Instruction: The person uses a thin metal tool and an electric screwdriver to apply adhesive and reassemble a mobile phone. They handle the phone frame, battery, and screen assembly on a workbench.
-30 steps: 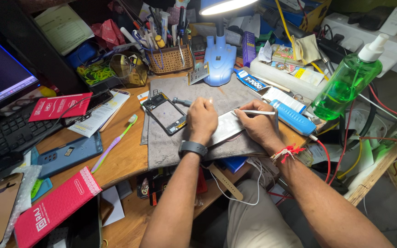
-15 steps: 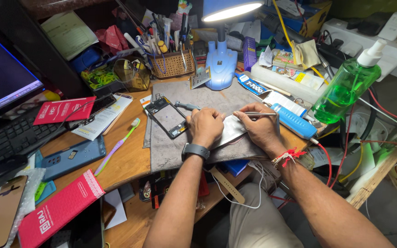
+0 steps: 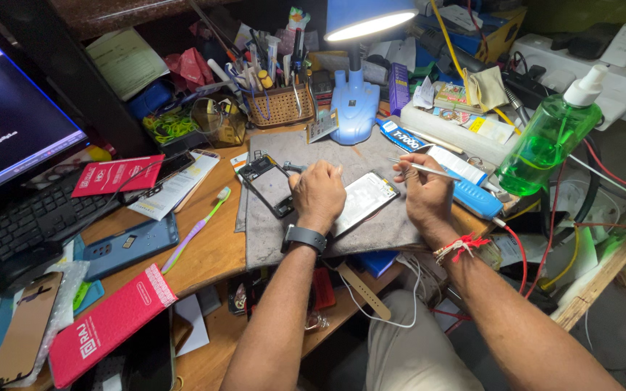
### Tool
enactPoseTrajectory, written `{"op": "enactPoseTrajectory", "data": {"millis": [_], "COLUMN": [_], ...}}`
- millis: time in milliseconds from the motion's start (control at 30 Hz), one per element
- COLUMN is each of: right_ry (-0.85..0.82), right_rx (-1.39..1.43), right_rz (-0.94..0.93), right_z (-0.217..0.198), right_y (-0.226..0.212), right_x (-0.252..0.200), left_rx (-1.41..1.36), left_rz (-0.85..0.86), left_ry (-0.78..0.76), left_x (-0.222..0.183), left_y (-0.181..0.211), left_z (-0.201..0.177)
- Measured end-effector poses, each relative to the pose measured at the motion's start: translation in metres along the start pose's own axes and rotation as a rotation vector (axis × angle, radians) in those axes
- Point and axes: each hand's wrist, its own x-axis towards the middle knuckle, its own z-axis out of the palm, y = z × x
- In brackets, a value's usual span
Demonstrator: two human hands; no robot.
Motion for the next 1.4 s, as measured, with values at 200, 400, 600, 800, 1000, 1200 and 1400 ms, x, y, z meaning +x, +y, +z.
{"op": "enactPoseTrajectory", "data": {"millis": [200, 400, 600, 800, 1000, 1200, 1400], "right_ry": [0.053, -0.379, -0.982, -1.041, -0.631, -0.415, -0.345], "right_rx": [0.208, -0.279, -0.560, -0.652, -0.801, -1.103, -0.988], "right_rz": [0.221, -0.028, -0.417, -0.411, -0.230, -0.129, -0.077], "right_z": [-0.030, -0.038, -0.008, 0.007, -0.016, -0.004, -0.005], "right_y": [-0.008, -0.043, -0.073, -0.085, -0.113, -0.104, -0.103], "right_x": [0.005, 0.018, 0.037, 0.047, 0.030, -0.019, -0.024], "left_rx": [0.119, 0.139, 0.136, -0.023, -0.192, -0.219, -0.182], "left_rz": [-0.071, 0.102, 0.070, 0.272, 0.264, -0.013, 0.003], "left_ry": [-0.145, -0.118, -0.299, -0.283, -0.252, -0.250, 0.036], "left_x": [-0.025, -0.066, -0.056, -0.029, 0.010, -0.007, -0.041], "left_y": [0.009, 0.009, -0.002, 0.002, 0.018, 0.000, -0.024], "left_z": [-0.056, -0.080, -0.069, -0.093, -0.115, -0.080, -0.039]}}
